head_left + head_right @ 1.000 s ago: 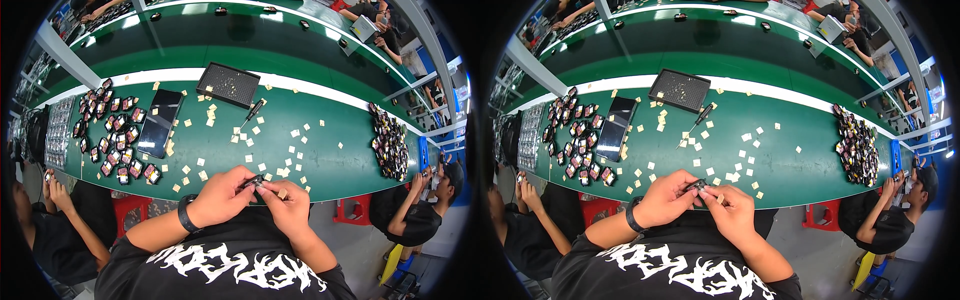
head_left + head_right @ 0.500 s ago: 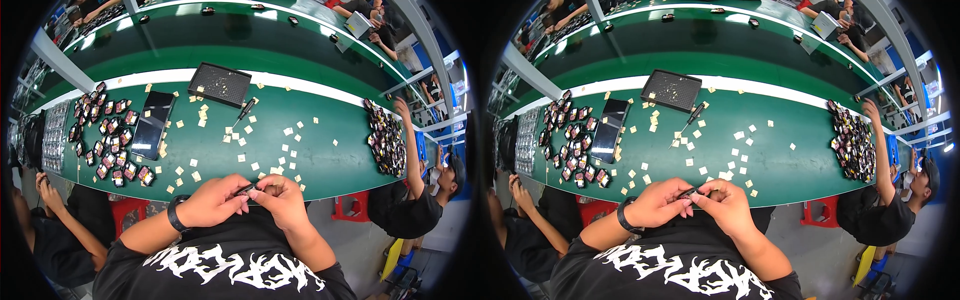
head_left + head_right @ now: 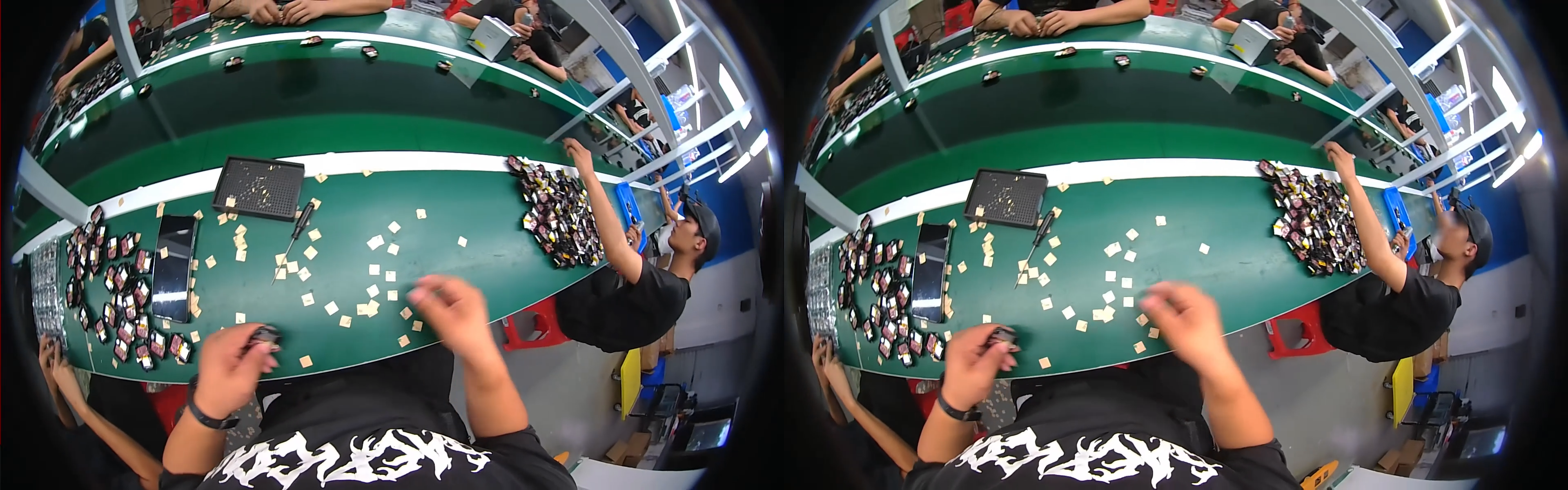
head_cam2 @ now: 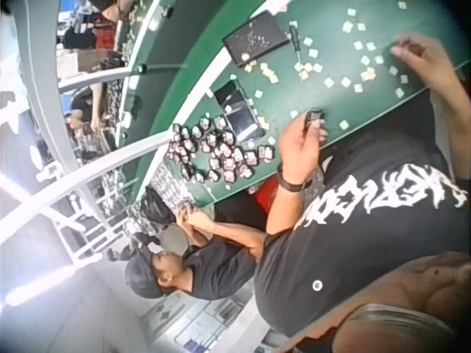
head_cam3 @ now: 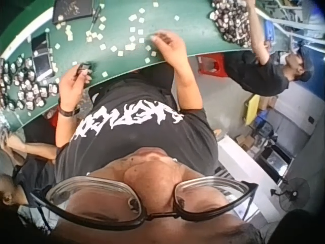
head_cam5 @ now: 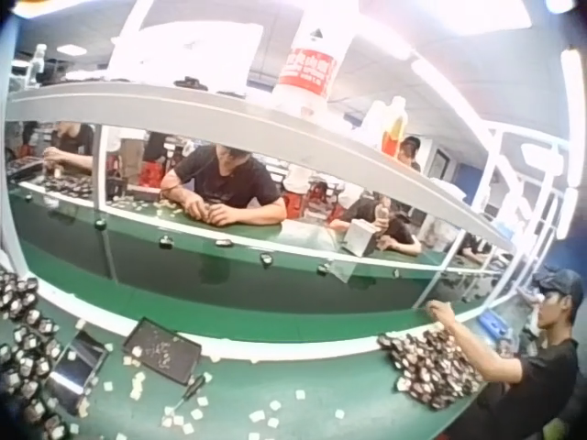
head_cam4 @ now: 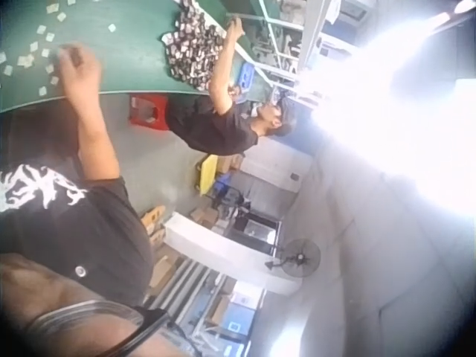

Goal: Assemble small electronic components by peeling adhesive backing and attaching them to a circuit board or casing at a production line.

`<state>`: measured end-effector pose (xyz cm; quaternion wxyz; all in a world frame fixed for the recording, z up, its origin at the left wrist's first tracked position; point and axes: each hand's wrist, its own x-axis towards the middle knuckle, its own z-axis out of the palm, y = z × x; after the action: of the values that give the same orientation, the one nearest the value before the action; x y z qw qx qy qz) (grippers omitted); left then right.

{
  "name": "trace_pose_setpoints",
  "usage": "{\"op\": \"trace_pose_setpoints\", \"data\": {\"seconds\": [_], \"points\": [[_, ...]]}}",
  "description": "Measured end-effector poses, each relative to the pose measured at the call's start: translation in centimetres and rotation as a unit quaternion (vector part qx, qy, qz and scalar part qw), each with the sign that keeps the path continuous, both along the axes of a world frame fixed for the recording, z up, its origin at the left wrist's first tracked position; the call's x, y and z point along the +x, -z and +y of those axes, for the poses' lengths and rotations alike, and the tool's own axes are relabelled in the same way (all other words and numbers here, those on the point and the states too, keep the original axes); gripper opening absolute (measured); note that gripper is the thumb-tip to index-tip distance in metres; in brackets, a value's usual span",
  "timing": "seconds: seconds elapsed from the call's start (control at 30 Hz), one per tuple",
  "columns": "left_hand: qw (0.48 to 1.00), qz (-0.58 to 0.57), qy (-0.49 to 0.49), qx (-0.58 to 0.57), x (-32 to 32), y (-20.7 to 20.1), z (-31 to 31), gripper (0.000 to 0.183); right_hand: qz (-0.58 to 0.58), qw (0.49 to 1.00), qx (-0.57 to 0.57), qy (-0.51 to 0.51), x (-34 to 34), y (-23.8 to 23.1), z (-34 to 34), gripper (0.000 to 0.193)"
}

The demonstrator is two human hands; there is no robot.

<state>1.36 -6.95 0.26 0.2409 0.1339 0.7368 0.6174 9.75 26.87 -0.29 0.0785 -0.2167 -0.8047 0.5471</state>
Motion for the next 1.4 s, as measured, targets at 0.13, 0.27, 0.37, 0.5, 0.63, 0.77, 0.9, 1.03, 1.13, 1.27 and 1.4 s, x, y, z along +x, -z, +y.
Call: {"op": "trace_pose_setpoints", "data": {"seconds": [0.13, 0.27, 0.37, 0.5, 0.63, 0.77, 0.9, 1.03, 1.13, 1.27, 1.4], "points": [[0.992, 0.056, -0.103, -0.036, -2.2, -1.0, -4.8, 0.028, 0.026, 0.855, 0.492, 0.162, 1.1, 0.8, 12.6, 0.024], [0.947, 0.209, -0.199, -0.144, -6.6, -0.5, -11.1, 0.026, 0.005, 0.783, 0.599, 0.171, 0.1, 0.6, 18.1, 0.032], [0.95, 0.156, -0.223, -0.153, -9.6, -0.3, -15.1, 0.025, -0.039, 0.789, 0.598, 0.134, -0.8, 0.7, 19.7, 0.027], [0.84, 0.402, -0.17, -0.323, -12.0, 1.0, -17.2, 0.025, 0.009, 0.783, 0.613, 0.103, -0.8, 0.8, 20.0, 0.017], [0.746, 0.444, -0.245, -0.432, -10.4, -1.1, -13.3, 0.032, 0.112, 0.845, 0.514, 0.093, -0.2, -0.1, 17.5, 0.011], [0.849, 0.395, -0.22, -0.272, -6.2, -4.1, -5.3, 0.026, 0.211, 0.899, 0.381, -0.031, -0.6, -2.1, 11.1, 0.008], [0.995, -0.035, 0.059, 0.073, -2.2, -2.7, 2.9, 0.058, 0.235, 0.92, 0.17, -0.263, -1.4, -4.5, 3.1, 0.019], [0.861, -0.399, 0.188, 0.254, -1.1, -1.0, 6.9, 0.049, 0.241, 0.878, 0.047, -0.41, -2.2, -6.5, -2.0, 0.027], [0.836, -0.428, 0.233, 0.254, -0.8, -0.7, 6.5, 0.035, 0.207, 0.891, 0.045, -0.402, -2.2, -6.2, -3.2, 0.025], [0.874, -0.384, 0.115, 0.275, -0.5, 0.4, 5.7, 0.022, 0.027, 0.986, 0.052, -0.157, 0.1, -5.9, -4.4, 0.019], [0.91, -0.323, 0.042, 0.258, -0.1, -0.2, 5.6, 0.029, 0.016, 0.99, 0.011, -0.141, 2.0, -4.9, -5.7, 0.023]]}}
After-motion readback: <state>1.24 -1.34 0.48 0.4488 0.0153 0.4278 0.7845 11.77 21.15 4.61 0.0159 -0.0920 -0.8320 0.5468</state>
